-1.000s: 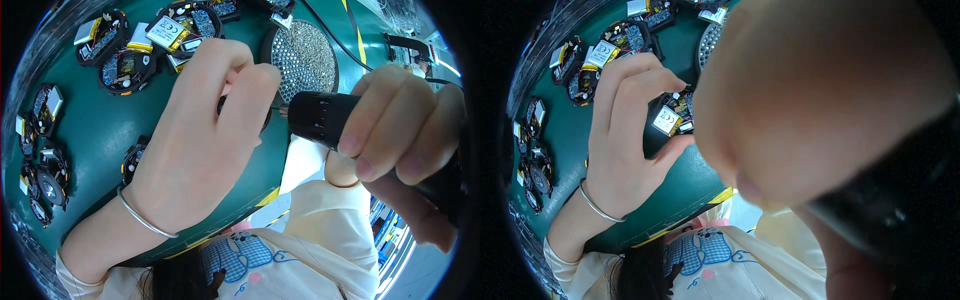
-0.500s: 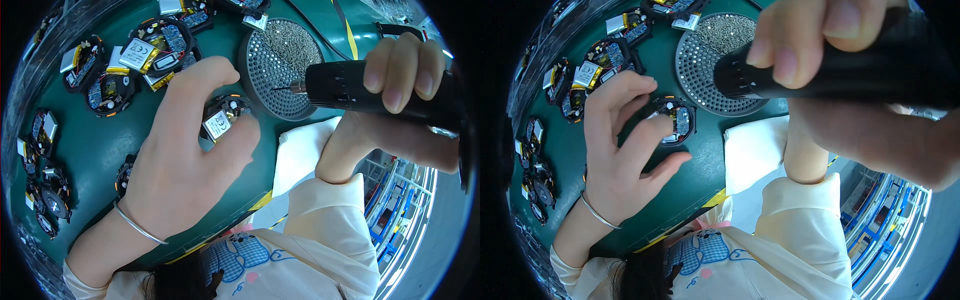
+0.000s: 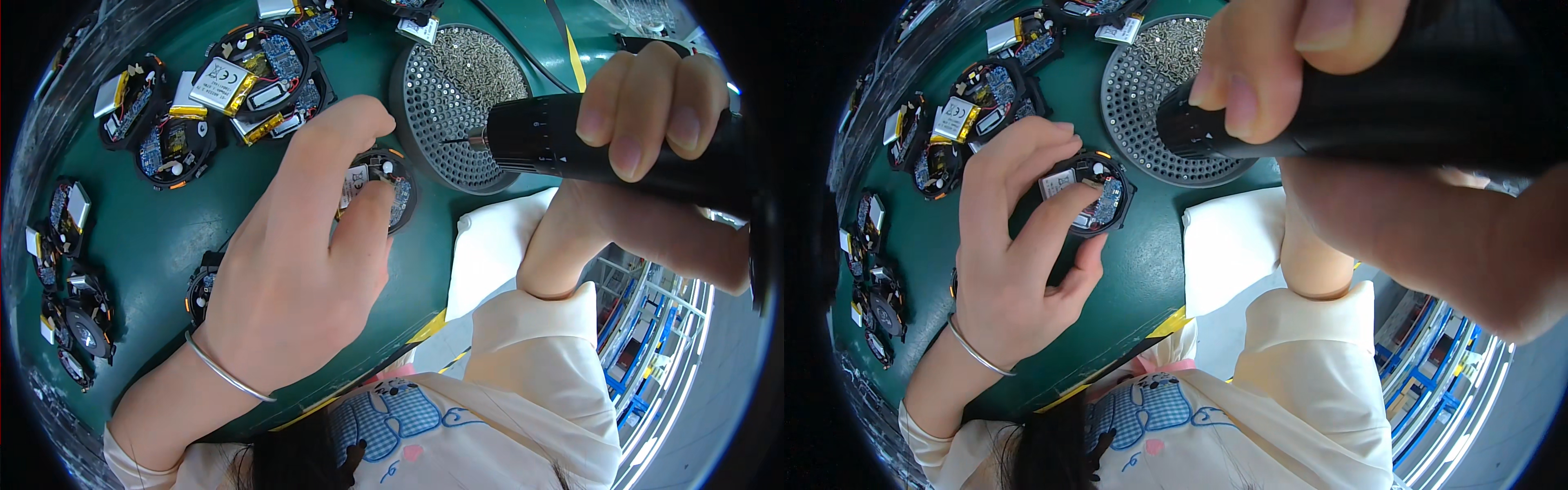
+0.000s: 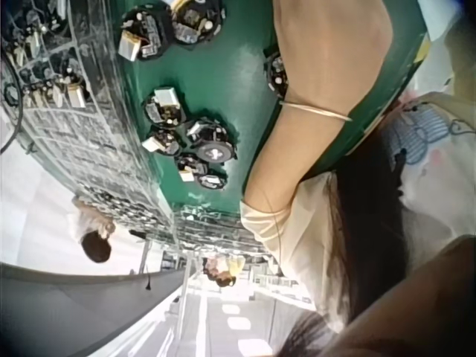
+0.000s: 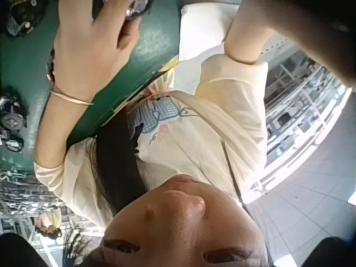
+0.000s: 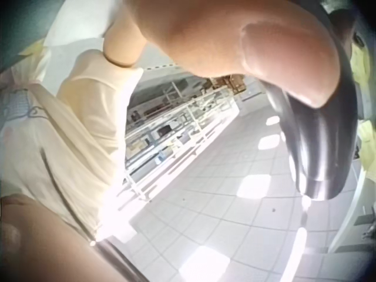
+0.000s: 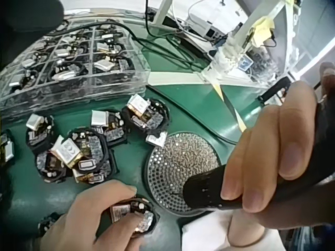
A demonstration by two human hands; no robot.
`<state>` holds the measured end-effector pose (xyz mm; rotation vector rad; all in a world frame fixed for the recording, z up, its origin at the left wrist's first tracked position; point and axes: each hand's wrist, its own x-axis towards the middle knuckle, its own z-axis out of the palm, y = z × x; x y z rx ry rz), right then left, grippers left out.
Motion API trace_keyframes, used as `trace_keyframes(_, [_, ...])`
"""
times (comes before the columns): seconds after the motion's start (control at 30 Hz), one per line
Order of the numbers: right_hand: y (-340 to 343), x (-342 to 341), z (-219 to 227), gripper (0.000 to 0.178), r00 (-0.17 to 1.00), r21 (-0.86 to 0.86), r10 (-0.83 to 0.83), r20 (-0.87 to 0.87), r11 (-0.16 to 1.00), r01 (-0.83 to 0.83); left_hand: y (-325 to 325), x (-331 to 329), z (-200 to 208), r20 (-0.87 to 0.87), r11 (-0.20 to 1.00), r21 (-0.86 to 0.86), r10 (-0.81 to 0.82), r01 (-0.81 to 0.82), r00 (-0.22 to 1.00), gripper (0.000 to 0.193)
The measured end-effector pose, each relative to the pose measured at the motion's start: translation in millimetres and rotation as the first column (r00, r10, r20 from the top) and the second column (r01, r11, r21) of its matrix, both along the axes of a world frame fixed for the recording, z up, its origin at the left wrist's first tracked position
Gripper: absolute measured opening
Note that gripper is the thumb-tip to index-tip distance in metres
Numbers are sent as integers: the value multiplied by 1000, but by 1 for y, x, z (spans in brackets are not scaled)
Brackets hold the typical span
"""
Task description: Assembling electronic components using an electric screwdriver at a factory workbench.
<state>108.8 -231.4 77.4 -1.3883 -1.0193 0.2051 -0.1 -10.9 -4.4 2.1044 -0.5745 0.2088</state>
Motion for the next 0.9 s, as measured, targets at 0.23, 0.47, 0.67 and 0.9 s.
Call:
trace_keyframes(0.23, [6,-6,3,41,999,45,29,-23,999,-28,5,2,4,-76,999,-45,-22,19,997,42])
trace_keyframes(0.47, [18,-12,-1,42,996,36,87,-35,996,-86,4,4,5,-116,997,-80,-8,-2,993,43])
trace_keyframes(0.67, [26,-15,-3,42,992,23,122,-42,992,-121,4,5,2,-142,990,-138,-17,-3,990,41])
trace_keyframes(0.9, [35,-16,-1,43,986,2,161,-49,987,-161,3,5,-3,-92,991,-130,-11,-1,996,41])
